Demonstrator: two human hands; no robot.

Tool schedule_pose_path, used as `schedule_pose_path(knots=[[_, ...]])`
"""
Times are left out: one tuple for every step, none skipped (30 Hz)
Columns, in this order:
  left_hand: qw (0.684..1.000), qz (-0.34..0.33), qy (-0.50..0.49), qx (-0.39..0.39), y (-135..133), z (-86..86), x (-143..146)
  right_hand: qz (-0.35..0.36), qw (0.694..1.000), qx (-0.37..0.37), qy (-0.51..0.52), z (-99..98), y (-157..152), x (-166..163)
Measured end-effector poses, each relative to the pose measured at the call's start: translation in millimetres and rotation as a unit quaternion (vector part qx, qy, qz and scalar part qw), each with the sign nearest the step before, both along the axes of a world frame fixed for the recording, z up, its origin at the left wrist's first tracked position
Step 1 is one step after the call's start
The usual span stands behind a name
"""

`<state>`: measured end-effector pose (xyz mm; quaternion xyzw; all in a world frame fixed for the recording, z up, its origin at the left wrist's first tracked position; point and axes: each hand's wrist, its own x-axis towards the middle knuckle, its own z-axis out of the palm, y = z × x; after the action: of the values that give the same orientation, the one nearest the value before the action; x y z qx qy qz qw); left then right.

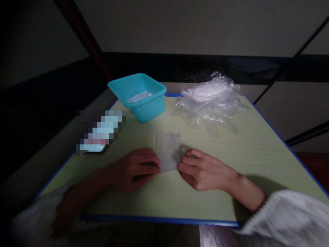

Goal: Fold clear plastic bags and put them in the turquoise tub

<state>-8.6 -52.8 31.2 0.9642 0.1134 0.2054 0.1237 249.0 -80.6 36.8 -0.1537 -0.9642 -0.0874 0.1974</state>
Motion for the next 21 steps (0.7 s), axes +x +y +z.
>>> schedule_pose_path(knots=[[1.0,0.007,-0.005,0.005,0.0,-0.7,-0.2,-0.001,1.0,0.005,-0.004,0.1,0.1,0.3],[1.0,0.014,-0.008,0.011,0.1,-1.7,-0.5,-0.001,1.0,0.009,-0.01,0.1,0.3,0.7],[1.0,0.023,-0.01,0.016,0.4,-2.7,-0.9,0.0,1.0,0.012,-0.016,-0.3,0.4,1.3],[0.999,0.03,-0.011,0.021,0.9,-3.7,-1.4,0.004,1.0,0.014,-0.024,-0.9,0.4,1.8],[0.999,0.036,-0.013,0.026,1.5,-4.6,-2.0,0.008,0.999,0.015,-0.028,-1.8,0.4,2.2],[0.999,0.042,-0.016,0.029,2.1,-5.3,-2.7,0.011,0.999,0.013,-0.03,-3.0,0.2,2.5],[0.998,0.046,-0.021,0.032,2.7,-6.0,-3.4,0.01,1.0,0.009,-0.027,-4.2,0.0,2.5],[0.998,0.049,-0.025,0.035,3.3,-6.4,-4.1,0.005,1.0,0.002,-0.021,-5.3,-0.4,2.3],[0.998,0.051,-0.029,0.038,3.8,-6.8,-4.8,-0.004,1.0,-0.007,-0.013,-6.2,-0.9,1.9],[0.997,0.051,-0.029,0.04,4.3,-7.0,-5.6,-0.015,1.0,-0.017,-0.006,-6.7,-1.4,1.5],[0.997,0.05,-0.028,0.042,4.8,-7.2,-6.3,-0.023,0.999,-0.025,0.0,-6.9,-1.9,1.0],[0.998,0.048,-0.026,0.042,5.2,-7.4,-7.0,-0.027,0.999,-0.03,0.003,-6.7,-2.2,0.7],[0.998,0.045,-0.022,0.042,5.7,-7.6,-7.7,-0.028,0.999,-0.033,0.006,-6.2,-2.4,0.4],[0.998,0.043,-0.018,0.041,6.1,-7.7,-8.1,-0.028,0.999,-0.035,0.007,-5.5,-2.4,0.4],[0.998,0.042,-0.013,0.04,6.4,-7.7,-8.5,-0.029,0.999,-0.036,0.007,-4.9,-2.1,0.5],[0.998,0.043,-0.007,0.04,6.7,-7.8,-8.6,-0.031,0.999,-0.035,0.01,-4.5,-1.6,0.8],[0.998,0.044,-0.002,0.043,6.8,-7.8,-8.6,-0.034,0.999,-0.036,0.012,-4.4,-1.0,1.1],[0.998,0.047,0.004,0.049,6.8,-7.8,-8.3,-0.039,0.998,-0.037,0.014,-4.5,-0.3,1.6],[0.997,0.049,0.008,0.058,6.5,-7.8,-7.7,-0.044,0.998,-0.039,0.017,-5.0,0.4,2.1],[0.996,0.051,0.012,0.072,6.0,-8.0,-7.0,-0.05,0.998,-0.044,0.02,-5.7,1.0,2.6],[0.994,0.054,0.016,0.089,5.3,-8.2,-5.9,-0.057,0.997,-0.05,0.022,-6.6,1.5,3.2]])
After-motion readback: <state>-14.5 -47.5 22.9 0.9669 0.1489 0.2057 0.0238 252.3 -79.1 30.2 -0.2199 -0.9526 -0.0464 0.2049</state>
